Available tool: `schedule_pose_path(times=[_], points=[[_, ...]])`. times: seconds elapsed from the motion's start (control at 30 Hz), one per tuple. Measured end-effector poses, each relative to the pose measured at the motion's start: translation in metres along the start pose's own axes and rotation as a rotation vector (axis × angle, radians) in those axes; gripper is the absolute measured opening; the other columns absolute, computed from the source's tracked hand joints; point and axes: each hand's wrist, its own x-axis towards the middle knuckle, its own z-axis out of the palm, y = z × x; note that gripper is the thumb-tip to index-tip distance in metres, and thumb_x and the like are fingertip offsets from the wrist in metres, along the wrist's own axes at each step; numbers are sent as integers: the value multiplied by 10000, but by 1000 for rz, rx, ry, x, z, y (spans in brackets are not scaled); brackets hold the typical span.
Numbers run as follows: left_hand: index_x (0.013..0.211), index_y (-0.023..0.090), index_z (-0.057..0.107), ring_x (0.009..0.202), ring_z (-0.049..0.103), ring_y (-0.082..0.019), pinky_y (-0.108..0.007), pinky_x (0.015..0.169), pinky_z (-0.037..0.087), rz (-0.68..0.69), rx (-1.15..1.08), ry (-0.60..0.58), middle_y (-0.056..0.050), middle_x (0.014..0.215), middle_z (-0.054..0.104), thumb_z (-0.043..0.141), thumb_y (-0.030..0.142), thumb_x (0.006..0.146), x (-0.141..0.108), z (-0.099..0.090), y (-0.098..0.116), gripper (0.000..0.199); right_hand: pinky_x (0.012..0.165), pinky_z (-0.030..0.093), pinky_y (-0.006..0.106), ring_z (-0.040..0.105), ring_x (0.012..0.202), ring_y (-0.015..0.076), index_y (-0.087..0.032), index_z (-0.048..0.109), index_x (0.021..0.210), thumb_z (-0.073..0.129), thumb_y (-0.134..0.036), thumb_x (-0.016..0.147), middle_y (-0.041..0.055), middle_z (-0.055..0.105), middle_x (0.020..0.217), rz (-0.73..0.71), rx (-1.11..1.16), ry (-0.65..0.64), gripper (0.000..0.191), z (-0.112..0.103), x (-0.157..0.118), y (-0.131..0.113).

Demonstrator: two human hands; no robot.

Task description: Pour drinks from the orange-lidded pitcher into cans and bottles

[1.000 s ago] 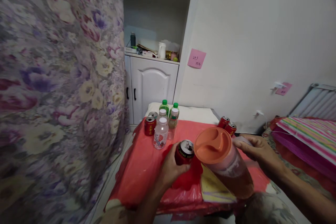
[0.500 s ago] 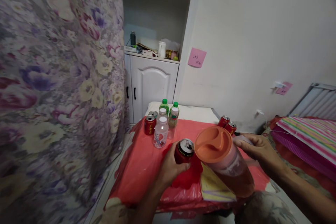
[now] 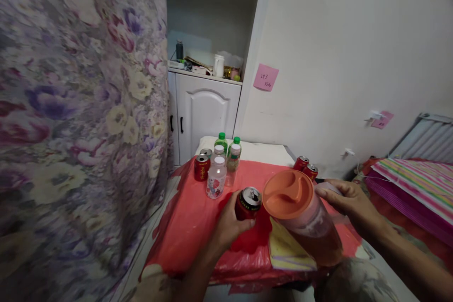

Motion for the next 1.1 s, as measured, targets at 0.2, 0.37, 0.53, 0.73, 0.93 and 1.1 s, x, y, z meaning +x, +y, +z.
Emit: schedule_pose_path(times=[0.2, 0.37, 0.53, 0.73, 0.93, 1.1], points=[[1242, 172, 581, 1182, 625, -360, -462, 1035, 462, 2, -15, -13, -114, 1216, 712, 835, 173, 568, 0, 0, -4, 720, 524, 344, 262, 428, 555, 146, -198, 635, 620, 767, -605, 741, -18, 512, 572, -24, -8, -15, 445, 1, 0, -5], [1228, 195, 592, 1190, 623, -353, -456, 1047, 456, 1, -18, -12, -98, 1211, 717, 827, 157, 572, -1, 1, -2, 698, 483, 278, 252, 328, 512, 116, -203, 558, 585, 757, -646, 723, -43, 411, 538, -20, -29, -2, 505, 2, -2, -9], [1240, 178, 591, 1210, 611, -350, -465, 1077, 433, -11, -12, 5, -104, 1228, 708, 803, 106, 549, -1, 2, 3, 727, 479, 246, 250, 265, 514, 106, -210, 489, 540, 737, -649, 741, -60, 322, 532, -67, -69, 4, 542, 3, -2, -14], [1255, 170, 580, 1228, 600, -361, -476, 1087, 428, -22, -9, 4, -114, 1246, 703, 827, 134, 541, 0, 0, 1, 756, 463, 299, 240, 298, 502, 105, -207, 514, 561, 752, -658, 716, -55, 367, 530, -15, -14, -15, 532, 3, -3, -16], [1278, 165, 557, 1218, 604, -364, -479, 1076, 430, -26, 8, -14, -132, 1273, 687, 808, 141, 561, -1, 0, 1, 760, 451, 320, 228, 326, 496, 103, -199, 533, 572, 783, -638, 693, -53, 393, 530, 12, 28, -4, 519, 0, -3, -13], [1267, 162, 573, 1219, 604, -375, -478, 1069, 435, -9, 20, -7, -134, 1261, 693, 846, 204, 549, 1, -1, -2, 769, 462, 342, 231, 373, 502, 109, -191, 567, 589, 797, -617, 687, -47, 438, 535, 39, 45, -9, 494, -2, -3, -13]])
